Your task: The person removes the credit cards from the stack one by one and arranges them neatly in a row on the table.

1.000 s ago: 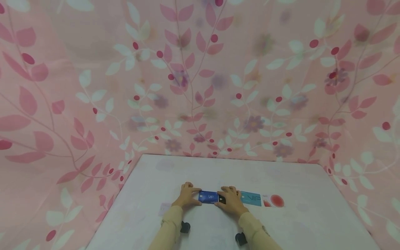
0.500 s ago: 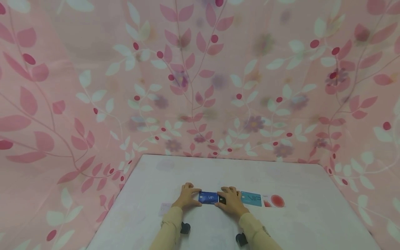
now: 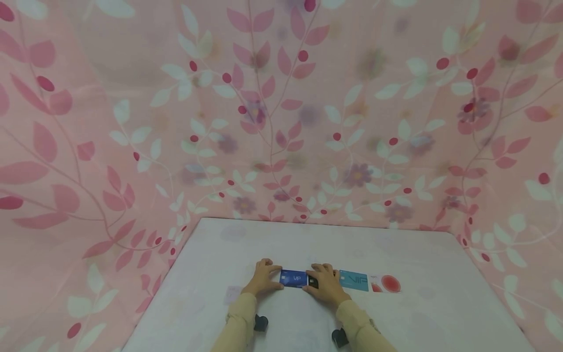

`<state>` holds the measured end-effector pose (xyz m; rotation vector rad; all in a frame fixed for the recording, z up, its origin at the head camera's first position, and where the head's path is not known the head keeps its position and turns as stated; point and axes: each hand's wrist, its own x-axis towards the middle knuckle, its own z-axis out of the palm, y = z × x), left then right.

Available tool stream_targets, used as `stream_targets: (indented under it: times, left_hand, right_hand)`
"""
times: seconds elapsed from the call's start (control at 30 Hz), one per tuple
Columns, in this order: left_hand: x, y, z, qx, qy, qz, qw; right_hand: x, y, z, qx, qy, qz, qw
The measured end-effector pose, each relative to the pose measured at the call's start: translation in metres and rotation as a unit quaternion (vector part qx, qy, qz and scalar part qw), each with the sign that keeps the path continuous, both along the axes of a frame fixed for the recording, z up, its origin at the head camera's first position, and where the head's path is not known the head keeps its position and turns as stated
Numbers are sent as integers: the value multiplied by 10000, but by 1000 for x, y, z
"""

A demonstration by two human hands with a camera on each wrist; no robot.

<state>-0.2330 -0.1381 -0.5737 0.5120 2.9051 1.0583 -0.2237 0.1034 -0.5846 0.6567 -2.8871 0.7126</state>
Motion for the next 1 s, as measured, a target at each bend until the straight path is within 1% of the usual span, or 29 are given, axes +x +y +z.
stream_targets:
  times: [0.1,0.2,0.23,0.33,0.43,0.53,0.6,0.63,0.7,0.8,0.9,1.0]
  left_hand:
    - [0,-1,-5,216,245,-31,9995]
    - [3,-1,-9,479,604,81,9970]
    - [5,-1,-9,543,709,152,9959]
    - [13,-2,-7,920,881,385,9911]
    - [23,-5,-2,1352,971,575,9844]
    - [33,-9,3,1773,988,758,9762]
    - [40,-13,6,1959,915,870,9725]
    - [43,-15,7,1998,896,891,9716]
    - [48,-20,9,2017,749,955,9719]
    - [55,-29,12,2030,439,910,9740]
    - [63,-39,14,2022,128,945,9747]
    - [70,-50,16,2015,-40,1031,9740]
  right_hand:
    - [2,1,0,-82,-34,-57,9999]
    - [4,-1,1,-306,42,-169,9994]
    - [5,-3,2,-391,85,-202,9990]
    - [10,-11,6,-768,177,-258,9966]
    - [17,-22,9,-1254,240,-200,9916]
    - [26,-35,11,-1717,497,-60,9839]
    - [32,-42,11,-1987,678,23,9777]
    - [35,-45,11,-2096,781,59,9746]
    - [41,-51,12,-2269,870,122,9699]
    - [49,-58,13,-2422,705,165,9675]
    - [55,-65,11,-2491,475,289,9669]
    - [59,-74,7,-2593,379,478,9639]
